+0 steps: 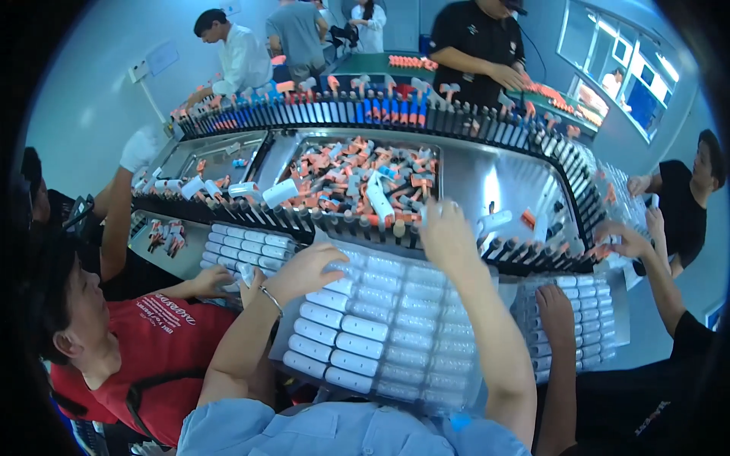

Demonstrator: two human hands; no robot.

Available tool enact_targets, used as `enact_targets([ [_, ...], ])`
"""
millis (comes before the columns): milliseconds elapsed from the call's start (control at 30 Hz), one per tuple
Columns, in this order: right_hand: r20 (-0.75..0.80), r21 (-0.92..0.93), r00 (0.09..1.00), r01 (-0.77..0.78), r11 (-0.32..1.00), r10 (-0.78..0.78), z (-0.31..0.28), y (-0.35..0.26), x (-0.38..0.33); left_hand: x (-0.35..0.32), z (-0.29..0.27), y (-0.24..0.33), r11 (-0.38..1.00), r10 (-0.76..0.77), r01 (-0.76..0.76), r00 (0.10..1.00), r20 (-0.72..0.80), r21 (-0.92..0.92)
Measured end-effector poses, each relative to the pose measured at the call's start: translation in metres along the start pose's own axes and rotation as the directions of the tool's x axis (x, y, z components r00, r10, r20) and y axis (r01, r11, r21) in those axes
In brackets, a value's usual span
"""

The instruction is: Packing manufactured tubes from a production line conveyor into plastic trays.

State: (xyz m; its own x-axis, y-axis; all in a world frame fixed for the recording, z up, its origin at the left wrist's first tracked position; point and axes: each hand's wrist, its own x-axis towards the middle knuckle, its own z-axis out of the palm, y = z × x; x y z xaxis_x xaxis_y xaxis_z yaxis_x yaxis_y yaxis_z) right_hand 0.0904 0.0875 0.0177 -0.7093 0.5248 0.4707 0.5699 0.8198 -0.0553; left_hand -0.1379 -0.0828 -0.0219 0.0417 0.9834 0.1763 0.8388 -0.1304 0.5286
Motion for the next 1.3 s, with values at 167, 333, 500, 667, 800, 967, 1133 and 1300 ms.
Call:
enact_targets([
  [167, 0.12, 0.356, 0.907, 0.341, 0.87, -0.405, -0.024, -0.078, -0.066, -0.004, 0.005, 0.003, 0.988, 0.079, -0.092, 0.991, 0.104, 0.126],
  [333, 0.342, 0.291, 0.828, 0.356, 0.888, -0.444, 0.014, -0.105, -0.082, -0.012, -0.004, 0.008, 0.981, 0.031, -0.066, 0.982, 0.188, 0.182],
  [500, 0.36, 0.3, 0.841, 0.306, 0.904, -0.404, 0.011, -0.11, -0.082, -0.004, -0.005, -0.001, 0.98, 0.189, -0.196, 0.964, 0.186, 0.02],
  [667, 0.341, 0.56, 0.895, 0.051, 0.827, -0.287, -0.016, -0.087, -0.081, 0.019, -0.011, 0.022, 0.969, -0.005, 0.002, 1.0, -0.011, -0.247],
  [800, 0.467, 0.408, 0.874, -0.345, 0.845, 0.131, -0.04, -0.039, -0.069, 0.033, 0.018, 0.018, 0.92, -0.062, 0.003, 0.989, -0.137, -0.393],
  [967, 0.027, -0.022, 0.983, -0.18, 0.983, 0.18, -0.026, 0.059, -0.051, 0.039, 0.047, 0.012, 0.907, -0.08, 0.026, 0.991, -0.111, -0.419],
  [1133, 0.21, -0.143, 0.978, 0.022, 0.99, 0.008, 0.018, 0.086, -0.015, 0.034, 0.053, 0.01, 0.898, -0.063, -0.025, 0.981, -0.185, -0.44],
  [1300, 0.311, -0.066, 0.95, -0.011, 0.998, 0.031, 0.057, 0.054, 0.01, 0.021, 0.049, 0.005, 0.887, -0.118, 0.037, 0.982, -0.149, -0.46],
])
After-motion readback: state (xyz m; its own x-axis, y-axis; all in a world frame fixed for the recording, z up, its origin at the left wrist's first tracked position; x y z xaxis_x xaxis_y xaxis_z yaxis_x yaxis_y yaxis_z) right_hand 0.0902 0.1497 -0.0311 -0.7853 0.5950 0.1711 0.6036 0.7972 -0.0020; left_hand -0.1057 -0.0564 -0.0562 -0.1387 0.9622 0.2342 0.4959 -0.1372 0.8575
